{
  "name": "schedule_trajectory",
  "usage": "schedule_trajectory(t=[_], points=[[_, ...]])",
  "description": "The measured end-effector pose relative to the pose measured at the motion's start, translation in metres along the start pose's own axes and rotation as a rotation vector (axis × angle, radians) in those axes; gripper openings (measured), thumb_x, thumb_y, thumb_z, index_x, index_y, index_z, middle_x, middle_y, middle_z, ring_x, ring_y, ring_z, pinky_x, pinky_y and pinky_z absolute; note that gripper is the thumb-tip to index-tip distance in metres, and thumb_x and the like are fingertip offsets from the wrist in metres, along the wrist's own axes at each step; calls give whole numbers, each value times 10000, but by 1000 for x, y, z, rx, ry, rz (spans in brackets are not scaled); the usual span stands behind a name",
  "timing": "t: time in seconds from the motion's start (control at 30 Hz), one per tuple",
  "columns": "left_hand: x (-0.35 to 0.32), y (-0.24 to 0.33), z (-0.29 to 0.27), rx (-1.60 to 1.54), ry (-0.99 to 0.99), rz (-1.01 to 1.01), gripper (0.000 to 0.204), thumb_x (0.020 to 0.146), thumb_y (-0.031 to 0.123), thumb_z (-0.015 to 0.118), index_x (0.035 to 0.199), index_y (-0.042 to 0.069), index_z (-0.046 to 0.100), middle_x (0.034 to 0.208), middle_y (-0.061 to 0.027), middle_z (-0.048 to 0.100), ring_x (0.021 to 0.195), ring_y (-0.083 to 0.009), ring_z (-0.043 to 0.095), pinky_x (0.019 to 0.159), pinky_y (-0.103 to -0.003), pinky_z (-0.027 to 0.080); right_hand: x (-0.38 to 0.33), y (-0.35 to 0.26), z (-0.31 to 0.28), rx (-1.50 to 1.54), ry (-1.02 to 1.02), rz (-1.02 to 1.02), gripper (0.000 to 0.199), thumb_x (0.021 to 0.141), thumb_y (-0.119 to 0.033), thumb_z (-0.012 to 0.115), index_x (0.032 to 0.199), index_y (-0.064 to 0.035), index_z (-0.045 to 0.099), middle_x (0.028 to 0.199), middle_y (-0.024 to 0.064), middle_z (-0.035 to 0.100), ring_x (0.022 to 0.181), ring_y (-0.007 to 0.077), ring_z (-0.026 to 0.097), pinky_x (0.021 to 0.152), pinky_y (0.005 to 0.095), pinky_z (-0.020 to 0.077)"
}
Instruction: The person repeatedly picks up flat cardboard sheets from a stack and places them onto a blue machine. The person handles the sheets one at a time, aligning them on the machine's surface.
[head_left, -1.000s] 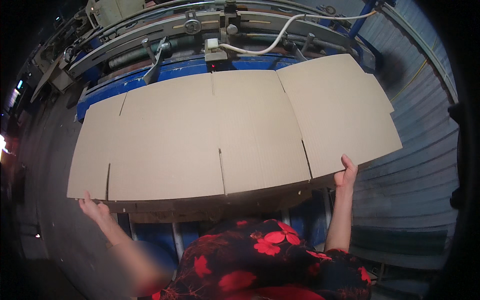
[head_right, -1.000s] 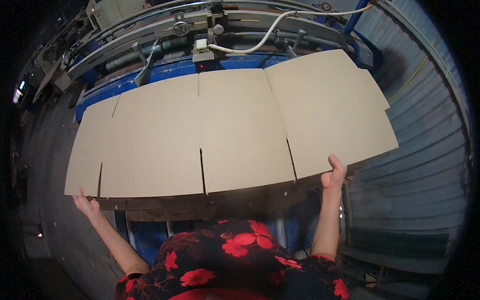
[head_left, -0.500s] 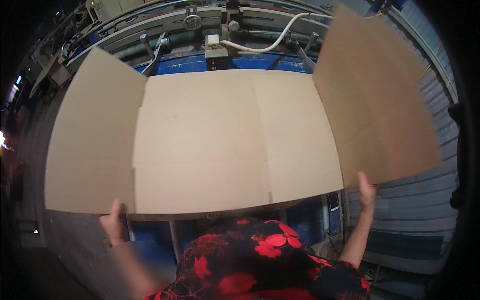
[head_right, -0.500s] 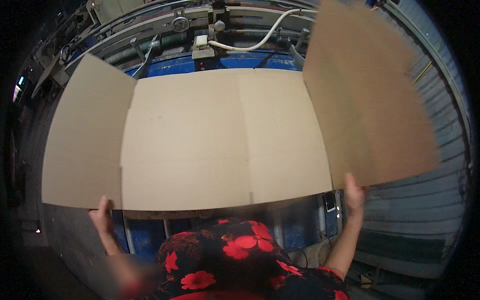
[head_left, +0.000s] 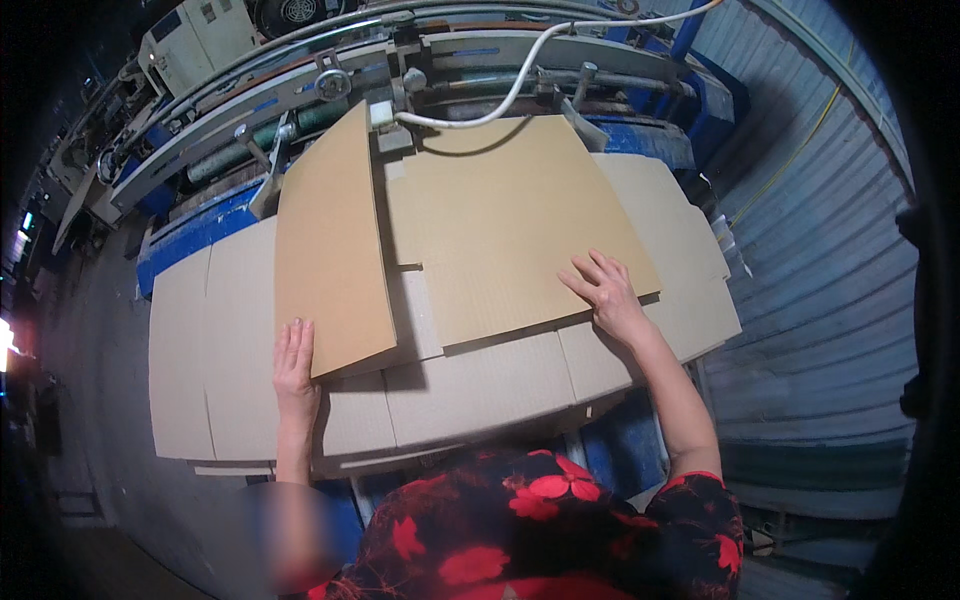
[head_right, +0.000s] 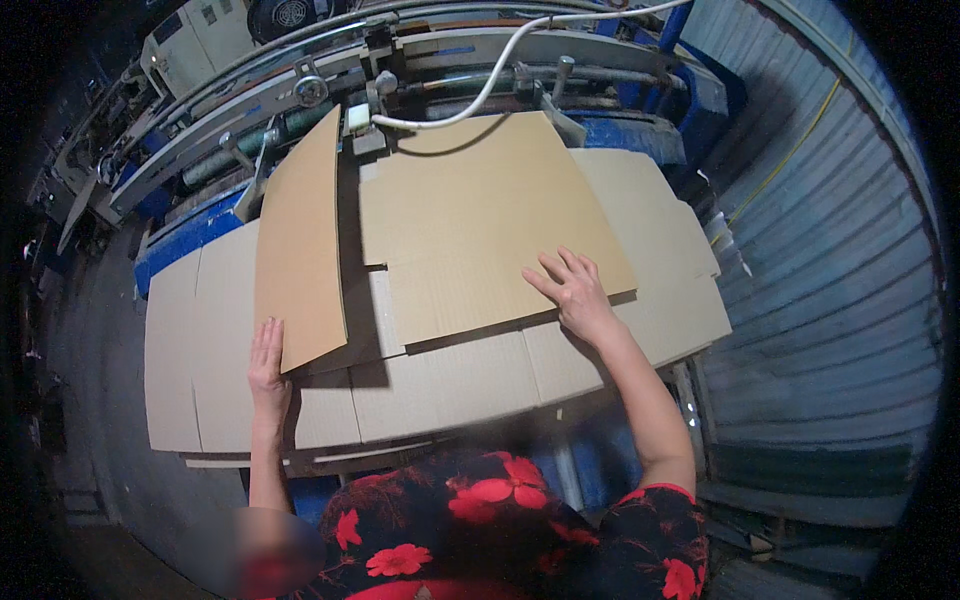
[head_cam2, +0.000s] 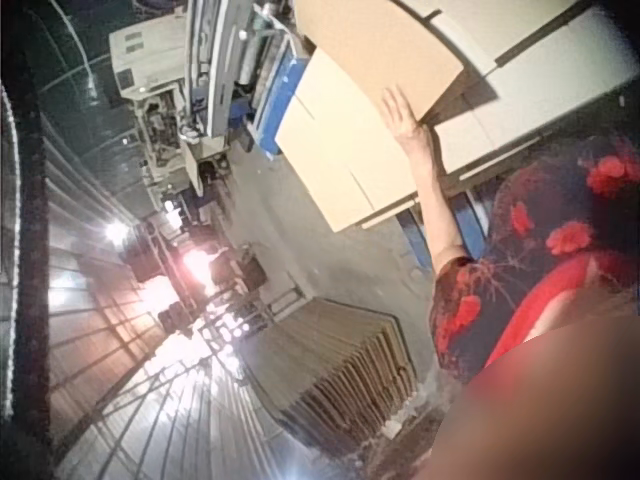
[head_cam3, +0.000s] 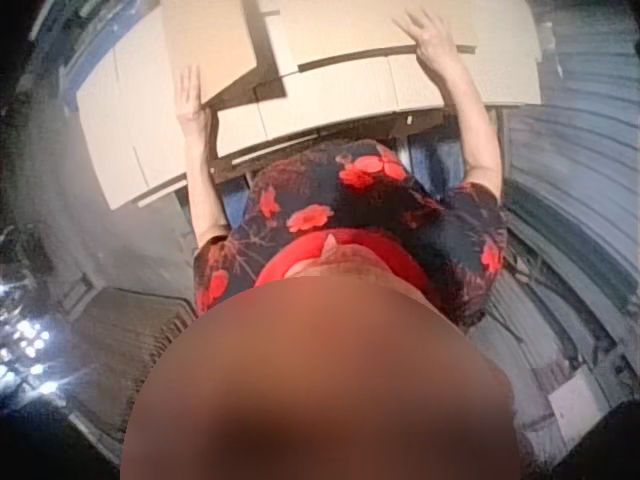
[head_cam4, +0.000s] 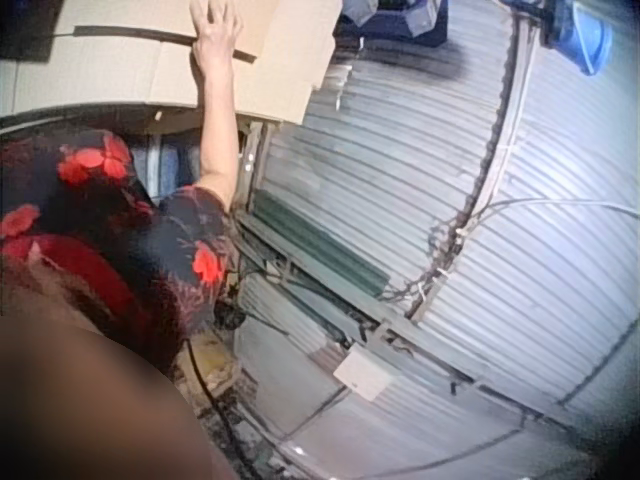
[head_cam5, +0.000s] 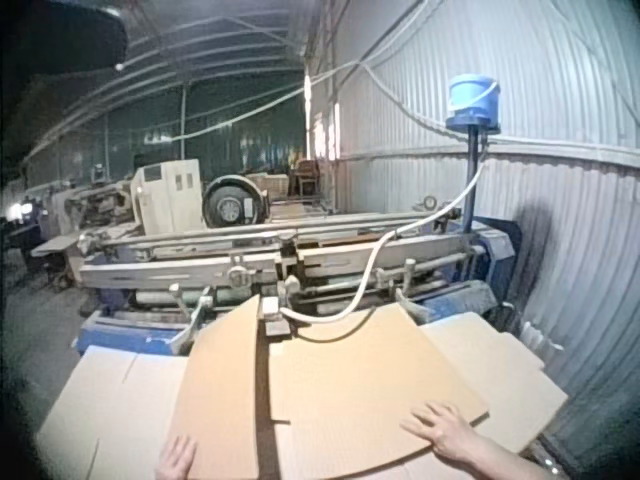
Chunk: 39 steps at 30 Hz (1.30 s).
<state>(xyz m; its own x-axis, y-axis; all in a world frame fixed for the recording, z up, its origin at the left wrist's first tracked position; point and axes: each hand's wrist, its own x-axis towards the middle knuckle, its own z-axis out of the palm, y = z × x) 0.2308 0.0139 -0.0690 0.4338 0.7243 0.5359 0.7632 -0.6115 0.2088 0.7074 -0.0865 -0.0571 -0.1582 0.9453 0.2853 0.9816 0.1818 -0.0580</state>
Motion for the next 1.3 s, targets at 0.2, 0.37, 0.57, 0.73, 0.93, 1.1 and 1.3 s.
schedule_trajectory(t=[0.2, 0.37, 0.57, 0.73, 0.93, 1.1, 1.3], points=[[65, -26, 18, 74, -76, 1, 618, 744, -101, 500, 1321, 118, 494, 1323, -147, 505, 1228, -374, 453, 1018, -478, 353, 62, 27, -3, 52, -4, 58, 668, 691, 111, 508, 1261, -232, 567, 1316, 113, 506, 1254, 354, 406, 1040, 482, 300], [127, -61, 50, 58, -62, 43, 582, 757, -48, 490, 1310, 135, 498, 1334, -133, 496, 1217, -378, 454, 1007, -494, 347, 126, 51, 16, 44, 9, 78, 634, 713, 104, 514, 1249, -230, 578, 1297, 108, 514, 1246, 336, 417, 1032, 459, 309], [204, -92, 87, 147, -64, 43, 610, 735, -41, 508, 1317, 137, 477, 1308, -134, 510, 1195, -358, 468, 963, -468, 374, 208, 92, 45, -17, 48, 53, 600, 740, 78, 508, 1256, -222, 566, 1297, 118, 504, 1237, 314, 431, 1007, 465, 330], [214, -81, 75, -5, -74, -54, 515, 819, 13, 510, 1326, 84, 456, 1293, -184, 499, 1196, -356, 467, 981, -447, 370, 233, 106, 38, -26, 132, 146, 585, 759, 51, 543, 1299, -170, 512, 1303, 145, 483, 1218, 318, 447, 999, 444, 350], [20, -103, -44, 141, 58, -476, 413, 872, 91, 520, 1284, 78, 496, 1333, -153, 487, 1295, -326, 380, 1084, -465, 246, 49, 120, -18, 205, 244, 352, 494, 809, 3, 534, 1299, -22, 476, 1347, 210, 439, 1264, 358, 404, 1046, 405, 338], [-144, -153, -97, 415, 368, -1188, 613, 898, 216, 524, 1408, -25, 282, 1440, -231, 318, 1352, -339, 271, 1128, -419, 168, -141, 96, -20, 37, 588, 1096, 543, 816, -60, 524, 1328, 64, 393, 1360, 235, 417, 1247, 360, 415, 1062, 401, 308], [-145, -153, -96, -637, 913, -1425, 735, 914, 195, 541, 1463, 3, 92, 1445, -194, 310, 1280, -307, 382, 1057, -402, 341, -172, 72, 0, 643, 833, 1273, 567, 775, -52, 574, 1292, 108, 406, 1273, 231, 479, 1161, 315, 475, 975, 374, 387]])
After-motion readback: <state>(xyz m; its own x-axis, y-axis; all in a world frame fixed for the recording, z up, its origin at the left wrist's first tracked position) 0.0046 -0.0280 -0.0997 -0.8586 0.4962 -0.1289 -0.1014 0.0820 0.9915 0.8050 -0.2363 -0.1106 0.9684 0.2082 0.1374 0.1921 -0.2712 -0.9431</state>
